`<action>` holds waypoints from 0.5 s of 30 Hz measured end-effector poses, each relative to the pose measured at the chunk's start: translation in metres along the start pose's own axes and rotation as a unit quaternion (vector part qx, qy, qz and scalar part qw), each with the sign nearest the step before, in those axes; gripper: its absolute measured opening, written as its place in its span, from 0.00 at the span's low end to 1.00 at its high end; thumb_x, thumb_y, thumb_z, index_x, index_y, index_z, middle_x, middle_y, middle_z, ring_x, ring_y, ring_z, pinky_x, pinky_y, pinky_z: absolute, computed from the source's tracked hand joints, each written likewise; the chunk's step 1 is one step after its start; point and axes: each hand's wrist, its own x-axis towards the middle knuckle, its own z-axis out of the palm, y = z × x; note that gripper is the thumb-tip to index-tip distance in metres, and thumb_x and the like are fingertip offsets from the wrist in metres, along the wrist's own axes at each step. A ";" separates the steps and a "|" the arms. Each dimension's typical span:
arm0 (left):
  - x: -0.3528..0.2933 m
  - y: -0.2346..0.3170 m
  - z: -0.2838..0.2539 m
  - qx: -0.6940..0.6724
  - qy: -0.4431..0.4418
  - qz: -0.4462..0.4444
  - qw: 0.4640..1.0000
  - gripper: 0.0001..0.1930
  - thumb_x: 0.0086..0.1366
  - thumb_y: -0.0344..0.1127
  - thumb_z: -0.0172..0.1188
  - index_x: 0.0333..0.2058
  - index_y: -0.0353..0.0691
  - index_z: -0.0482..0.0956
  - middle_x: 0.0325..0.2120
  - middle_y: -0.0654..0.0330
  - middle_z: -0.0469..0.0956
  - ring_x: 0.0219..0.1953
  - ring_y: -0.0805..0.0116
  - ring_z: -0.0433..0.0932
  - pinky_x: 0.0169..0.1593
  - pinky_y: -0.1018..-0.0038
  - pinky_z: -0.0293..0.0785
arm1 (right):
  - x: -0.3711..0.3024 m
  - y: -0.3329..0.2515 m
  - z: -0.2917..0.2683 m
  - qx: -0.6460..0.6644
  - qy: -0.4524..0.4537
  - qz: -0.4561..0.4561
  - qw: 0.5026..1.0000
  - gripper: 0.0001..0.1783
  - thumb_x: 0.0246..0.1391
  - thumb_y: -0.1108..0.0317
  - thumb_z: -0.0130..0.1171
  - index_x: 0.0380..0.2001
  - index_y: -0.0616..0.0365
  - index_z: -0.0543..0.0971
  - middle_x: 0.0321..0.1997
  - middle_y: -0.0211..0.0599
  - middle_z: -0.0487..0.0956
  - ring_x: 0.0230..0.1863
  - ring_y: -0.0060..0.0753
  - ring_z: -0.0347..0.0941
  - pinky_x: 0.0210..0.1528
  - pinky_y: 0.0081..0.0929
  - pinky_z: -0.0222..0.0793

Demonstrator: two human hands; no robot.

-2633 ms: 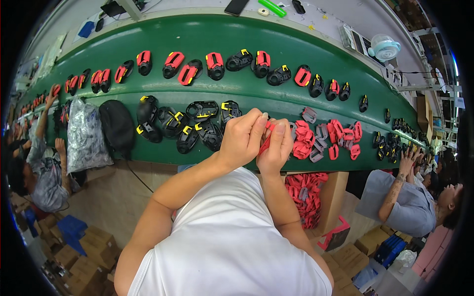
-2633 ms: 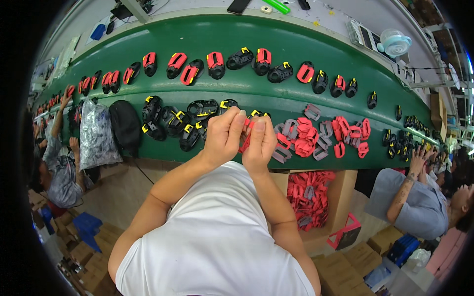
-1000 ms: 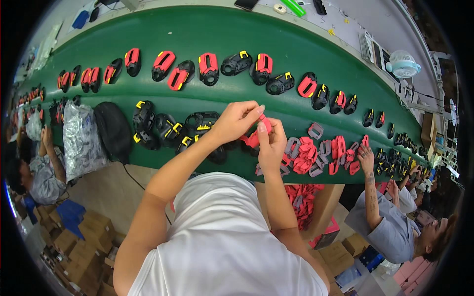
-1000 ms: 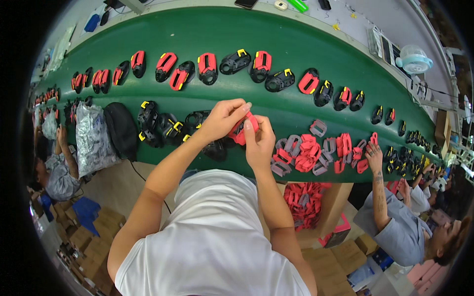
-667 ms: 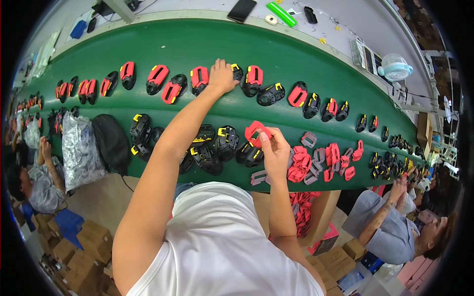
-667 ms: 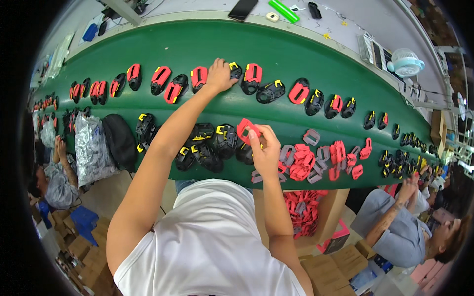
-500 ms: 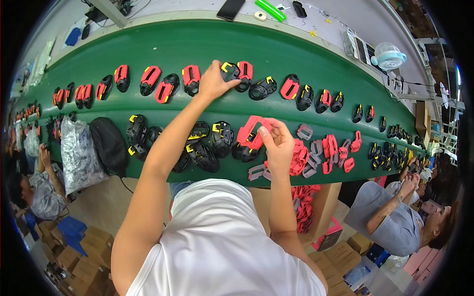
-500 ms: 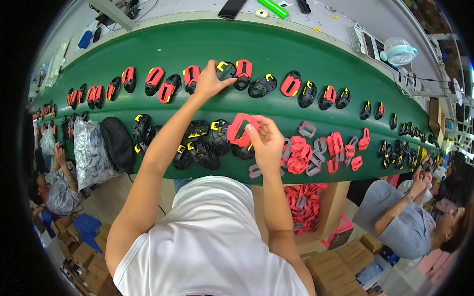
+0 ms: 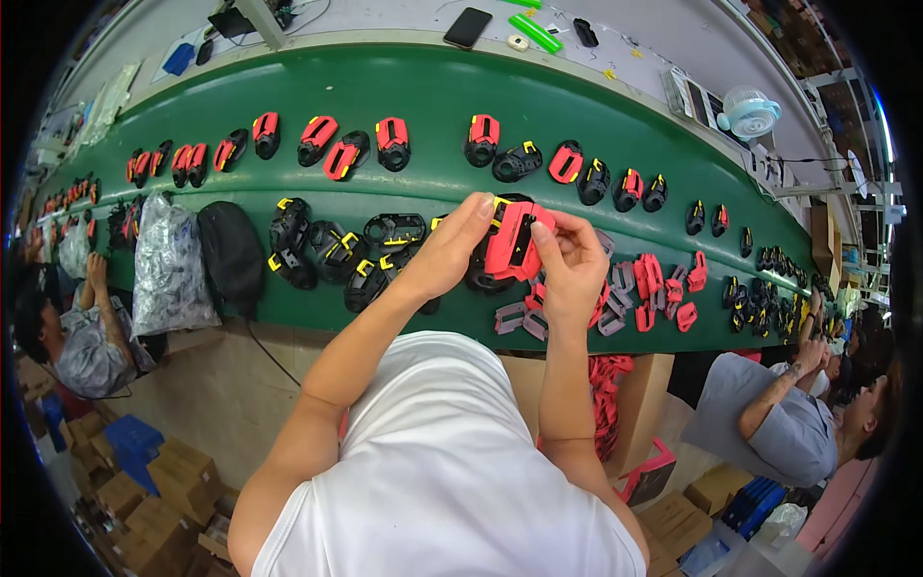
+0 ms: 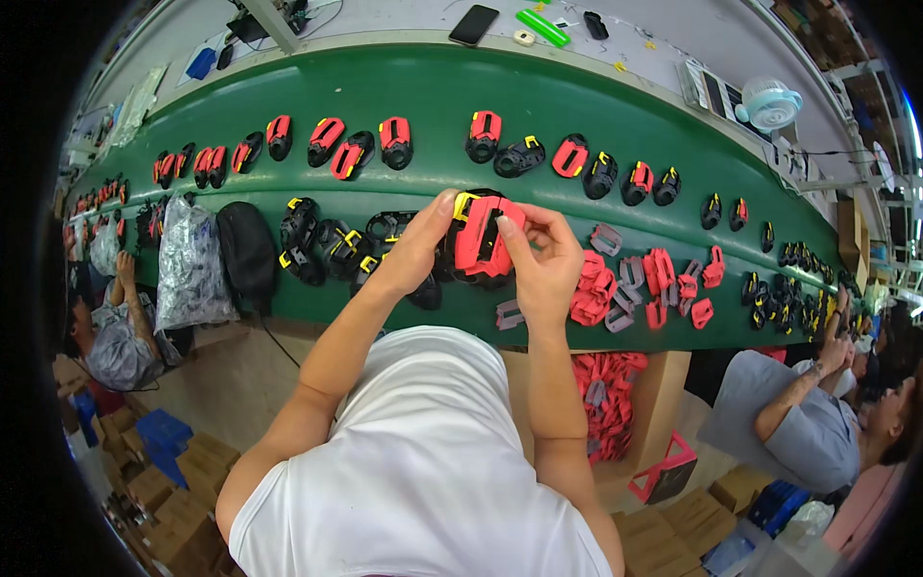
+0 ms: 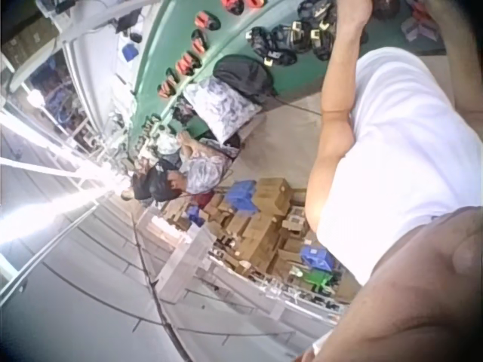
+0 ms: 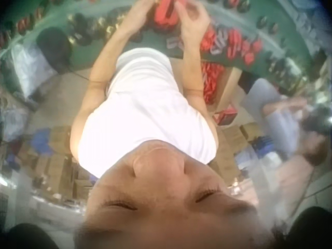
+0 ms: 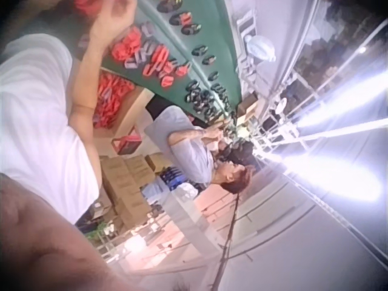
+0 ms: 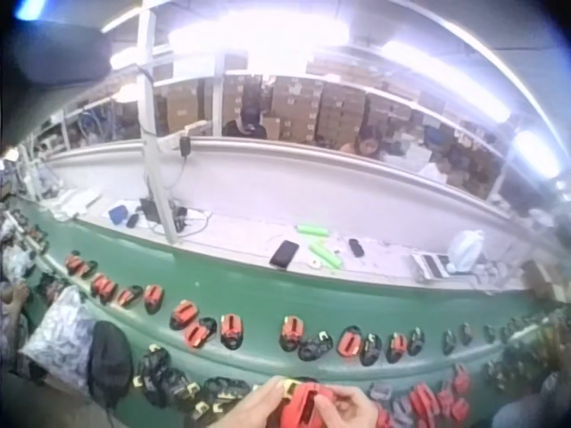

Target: The person assembles small electronic components into plastic housings by hand, creating assemblies at a long green work table.

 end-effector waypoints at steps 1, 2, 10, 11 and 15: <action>-0.006 0.002 0.002 0.035 -0.019 0.007 0.999 0.19 0.69 0.46 0.41 0.44 0.34 0.65 0.36 0.58 0.72 0.40 0.75 0.68 0.46 0.77 0.64 | -0.005 -0.002 0.000 -0.001 0.001 -0.001 1.000 0.11 0.50 0.78 0.59 0.38 0.67 0.72 0.33 0.33 0.75 0.35 0.17 0.70 0.35 0.14 0.68; -0.012 0.004 0.007 0.096 -0.013 0.023 0.995 0.20 0.69 0.47 0.40 0.45 0.33 0.64 0.36 0.57 0.72 0.40 0.73 0.68 0.46 0.76 0.64 | -0.009 -0.003 0.000 0.041 0.008 0.010 0.999 0.11 0.50 0.78 0.59 0.37 0.67 0.72 0.33 0.33 0.75 0.35 0.17 0.70 0.35 0.13 0.68; -0.045 -0.001 0.017 0.019 -0.018 0.021 0.999 0.18 0.70 0.43 0.39 0.47 0.33 0.65 0.40 0.62 0.69 0.43 0.78 0.66 0.49 0.78 0.62 | -0.041 -0.003 0.000 0.030 0.012 -0.030 0.999 0.10 0.50 0.77 0.59 0.37 0.67 0.72 0.34 0.33 0.74 0.34 0.14 0.69 0.30 0.09 0.66; -0.046 -0.003 0.016 -0.009 -0.017 0.015 1.000 0.19 0.68 0.44 0.43 0.45 0.32 0.65 0.38 0.60 0.70 0.41 0.78 0.67 0.47 0.79 0.64 | -0.045 -0.003 0.000 0.030 0.011 -0.031 0.999 0.10 0.50 0.77 0.59 0.37 0.67 0.72 0.34 0.33 0.74 0.34 0.14 0.69 0.30 0.09 0.66; -0.057 0.004 0.018 -0.001 -0.012 0.023 1.000 0.18 0.64 0.42 0.52 0.42 0.30 0.67 0.35 0.60 0.72 0.36 0.78 0.70 0.39 0.79 0.67 | -0.051 0.001 0.001 -0.134 0.020 -0.123 0.983 0.13 0.51 0.75 0.59 0.40 0.68 0.72 0.33 0.30 0.75 0.35 0.15 0.69 0.36 0.14 0.67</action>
